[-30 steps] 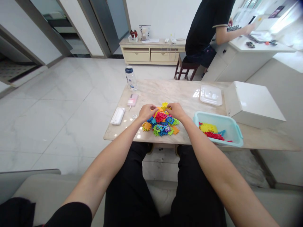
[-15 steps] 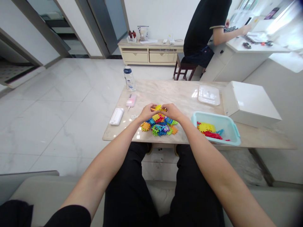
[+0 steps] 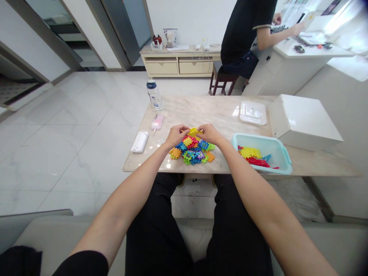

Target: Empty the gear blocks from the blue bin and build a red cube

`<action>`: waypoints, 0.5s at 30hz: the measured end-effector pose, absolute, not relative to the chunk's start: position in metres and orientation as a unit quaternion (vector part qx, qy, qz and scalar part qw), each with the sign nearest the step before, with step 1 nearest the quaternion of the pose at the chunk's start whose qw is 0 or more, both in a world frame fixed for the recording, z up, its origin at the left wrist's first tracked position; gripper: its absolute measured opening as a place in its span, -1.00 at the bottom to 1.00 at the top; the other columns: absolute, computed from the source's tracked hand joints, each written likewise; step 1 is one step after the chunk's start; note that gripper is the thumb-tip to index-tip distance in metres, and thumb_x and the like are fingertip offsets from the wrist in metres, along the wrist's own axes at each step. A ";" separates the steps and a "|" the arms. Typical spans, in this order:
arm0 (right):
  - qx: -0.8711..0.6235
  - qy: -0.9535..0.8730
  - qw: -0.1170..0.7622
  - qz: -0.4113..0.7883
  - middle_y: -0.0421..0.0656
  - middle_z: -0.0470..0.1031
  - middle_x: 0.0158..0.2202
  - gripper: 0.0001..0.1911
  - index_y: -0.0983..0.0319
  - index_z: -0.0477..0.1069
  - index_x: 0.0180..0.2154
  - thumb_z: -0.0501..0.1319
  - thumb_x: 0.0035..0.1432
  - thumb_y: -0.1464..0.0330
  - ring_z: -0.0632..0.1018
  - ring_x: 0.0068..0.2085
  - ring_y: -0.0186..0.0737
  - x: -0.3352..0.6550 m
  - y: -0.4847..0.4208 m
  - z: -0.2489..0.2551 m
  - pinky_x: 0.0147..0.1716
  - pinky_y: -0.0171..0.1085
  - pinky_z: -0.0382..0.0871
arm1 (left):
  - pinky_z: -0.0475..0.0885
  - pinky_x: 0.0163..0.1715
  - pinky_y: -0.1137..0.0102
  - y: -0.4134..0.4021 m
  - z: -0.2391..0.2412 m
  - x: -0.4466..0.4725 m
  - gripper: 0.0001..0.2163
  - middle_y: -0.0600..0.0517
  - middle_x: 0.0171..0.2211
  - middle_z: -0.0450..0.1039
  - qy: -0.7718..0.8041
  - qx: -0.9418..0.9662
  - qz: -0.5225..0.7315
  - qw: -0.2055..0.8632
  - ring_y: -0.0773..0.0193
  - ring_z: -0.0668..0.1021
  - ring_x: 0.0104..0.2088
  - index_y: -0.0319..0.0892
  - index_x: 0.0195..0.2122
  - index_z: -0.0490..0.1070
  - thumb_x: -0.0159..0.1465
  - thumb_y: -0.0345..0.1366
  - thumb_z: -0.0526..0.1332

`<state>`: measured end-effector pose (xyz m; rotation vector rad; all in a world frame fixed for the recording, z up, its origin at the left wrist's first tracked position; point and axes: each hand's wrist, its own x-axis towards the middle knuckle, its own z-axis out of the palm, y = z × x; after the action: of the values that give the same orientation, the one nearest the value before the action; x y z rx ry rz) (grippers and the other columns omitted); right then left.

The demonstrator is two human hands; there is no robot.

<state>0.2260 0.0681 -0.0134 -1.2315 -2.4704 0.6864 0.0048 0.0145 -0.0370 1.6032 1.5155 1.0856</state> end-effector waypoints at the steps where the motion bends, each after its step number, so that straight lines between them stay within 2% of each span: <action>1: -0.433 -0.859 0.143 0.232 0.04 0.79 -0.08 -0.81 0.33 0.76 -0.07 0.38 0.34 0.46 0.69 -0.16 -0.11 0.227 0.068 -0.013 -0.05 -0.29 0.45 | 0.57 -0.18 0.30 0.014 -0.035 0.006 -0.85 -0.10 -0.20 0.73 0.593 0.618 0.415 0.307 0.14 0.70 -0.25 -0.21 -0.17 0.66 0.37 -0.26 0.35; 6: -0.467 -0.852 0.119 0.202 0.08 0.78 0.00 -0.73 0.33 0.76 0.00 0.34 0.34 0.48 0.72 -0.06 -0.05 0.228 0.070 -0.013 0.00 -0.27 0.47 | 0.55 0.01 0.23 0.013 -0.022 0.007 -0.83 -0.08 -0.11 0.76 0.665 0.643 0.356 0.135 0.04 0.73 -0.09 -0.10 -0.09 0.71 0.44 -0.26 0.30; 8: -0.476 -0.850 0.111 0.197 0.08 0.78 0.01 -0.73 0.33 0.77 0.00 0.33 0.34 0.48 0.72 -0.04 -0.04 0.228 0.071 -0.014 0.02 -0.28 0.47 | 0.55 0.01 0.20 0.013 -0.022 0.006 -0.83 -0.10 -0.09 0.77 0.680 0.662 0.294 0.112 -0.02 0.72 -0.06 -0.09 -0.08 0.72 0.42 -0.25 0.32; 12: -0.480 -0.849 0.092 0.201 0.07 0.78 0.02 -0.74 0.33 0.76 0.00 0.35 0.35 0.48 0.73 0.00 -0.04 0.230 0.072 -0.016 0.04 -0.31 0.47 | 0.55 -0.12 0.23 0.013 -0.037 0.004 -0.92 -0.08 -0.22 0.75 0.653 0.711 0.151 0.214 -0.01 0.71 -0.17 -0.09 -0.27 0.71 0.29 -0.23 0.43; 15: -0.481 -0.844 0.096 0.217 0.09 0.77 0.04 -0.74 0.34 0.75 0.02 0.36 0.35 0.49 0.73 0.02 -0.03 0.233 0.073 -0.017 0.05 -0.29 0.47 | 0.56 -0.13 0.24 0.013 -0.048 0.002 -0.85 -0.10 -0.15 0.74 0.632 0.707 0.172 0.268 0.04 0.70 -0.19 -0.13 -0.19 0.69 0.25 -0.21 0.47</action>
<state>0.2326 0.0733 -0.0167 -1.4267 -2.5012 0.6422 0.0017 0.0131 -0.0479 1.9063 1.7054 0.4646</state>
